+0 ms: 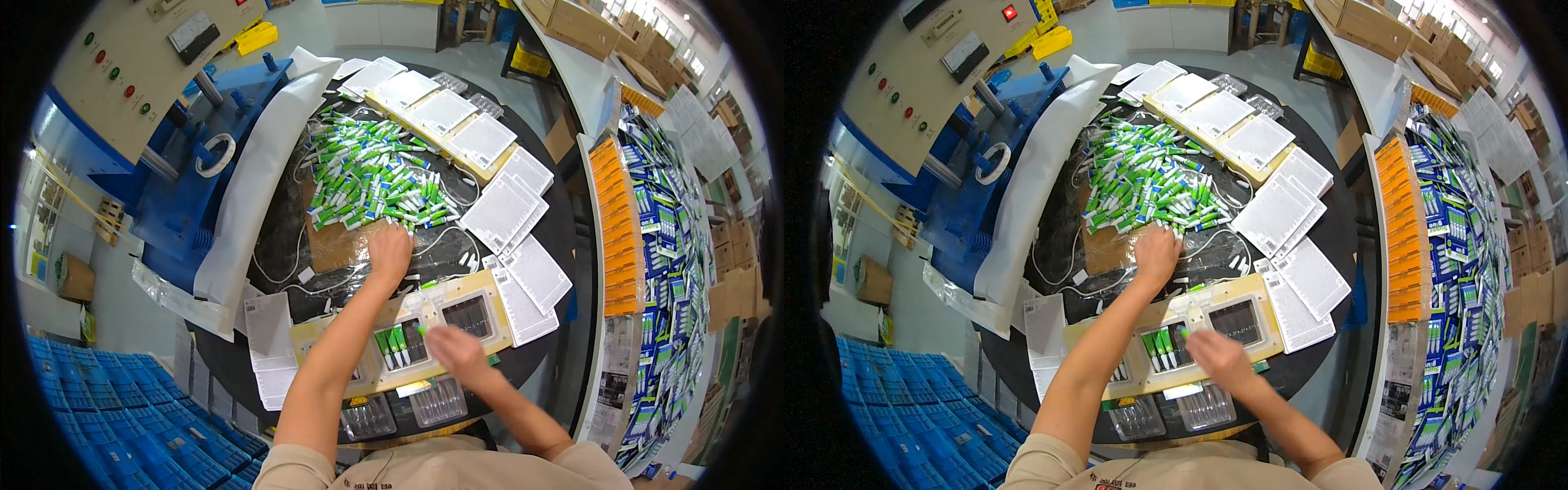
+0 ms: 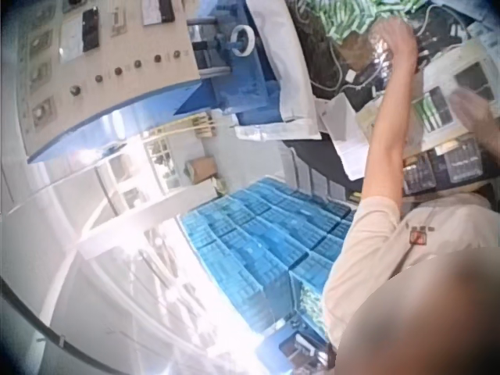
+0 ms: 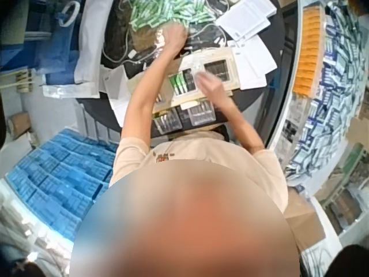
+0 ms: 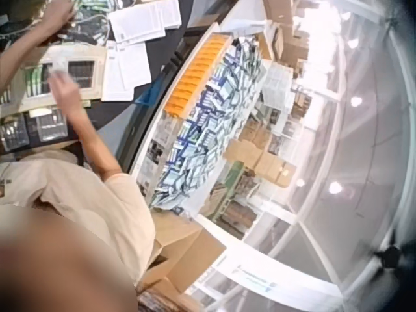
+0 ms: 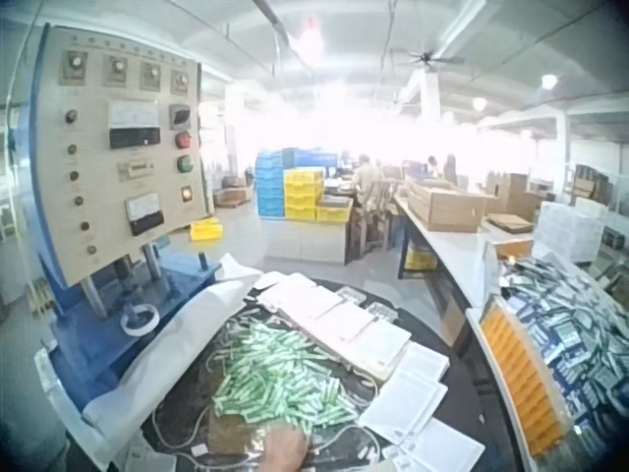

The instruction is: The person places green cylindrical batteries into a yellow plastic tray with multiple slots, then closes the tray with a clear plastic cover. The person repeats this process multiple times, moving completed trays aside and retrieving new trays from a stack.

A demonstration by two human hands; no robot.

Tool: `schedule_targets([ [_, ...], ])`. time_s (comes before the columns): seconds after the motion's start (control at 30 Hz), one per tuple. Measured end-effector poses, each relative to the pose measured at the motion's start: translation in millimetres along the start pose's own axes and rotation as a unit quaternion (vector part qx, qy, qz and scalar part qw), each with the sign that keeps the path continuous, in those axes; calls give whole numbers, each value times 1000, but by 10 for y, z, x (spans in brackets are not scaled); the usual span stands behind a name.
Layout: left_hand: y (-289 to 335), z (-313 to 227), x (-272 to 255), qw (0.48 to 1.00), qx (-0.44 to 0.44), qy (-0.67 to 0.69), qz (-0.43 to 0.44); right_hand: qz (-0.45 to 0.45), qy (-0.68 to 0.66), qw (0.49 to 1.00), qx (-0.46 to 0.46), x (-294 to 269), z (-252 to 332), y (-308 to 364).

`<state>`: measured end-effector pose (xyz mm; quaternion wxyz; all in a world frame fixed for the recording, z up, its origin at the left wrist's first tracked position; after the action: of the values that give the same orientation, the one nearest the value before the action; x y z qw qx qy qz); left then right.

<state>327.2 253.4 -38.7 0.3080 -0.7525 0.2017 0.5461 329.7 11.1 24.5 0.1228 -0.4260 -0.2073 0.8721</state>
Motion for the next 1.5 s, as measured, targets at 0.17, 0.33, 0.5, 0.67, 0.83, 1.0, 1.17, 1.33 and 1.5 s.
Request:
schedule_targets([
  [0.17, 232, 141, -148, 998, -43, 49, -25, -6, 52, 999, 6, 422, 178, 202],
  [0.33, 285, 304, -356, 989, -49, 107, -84, 35, 11, 998, 42, 436, 155, 99],
  [0.5, 289, 290, -351, 978, -66, 177, -90, -80, 90, 991, 50, -63, -576, -583],
  [0.67, 10, -19, -79, 994, 12, 85, -66, 38, 274, 958, 72, 245, -1877, -1445],
  [0.83, -68, 99, 56, 999, 18, 38, -31, 100, 295, 950, 35, 206, -1936, -1355],
  [1.0, 705, 258, -686, 970, -71, 208, -100, 63, 191, 979, 27, -54, -1613, -1045],
  [1.17, 1964, -353, -1193, 945, -75, 300, -106, -16, 21, 989, 146, -287, -1325, -583],
  [1.33, 2270, -824, -1064, 978, 80, 117, -151, -70, 64, 991, 90, -446, -444, 172],
  [1.5, 2278, -863, -766, 992, 68, 45, -97, -52, 98, 992, 56, -178, -285, 394],
])
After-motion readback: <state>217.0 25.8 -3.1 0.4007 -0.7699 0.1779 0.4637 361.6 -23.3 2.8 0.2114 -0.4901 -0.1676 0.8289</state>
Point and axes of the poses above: each hand's wrist, its own y-axis away from the middle knuckle, its own x-axis out of the palm, z = x × y, the point moved 8 cm from there along -y, towards the middle knuckle
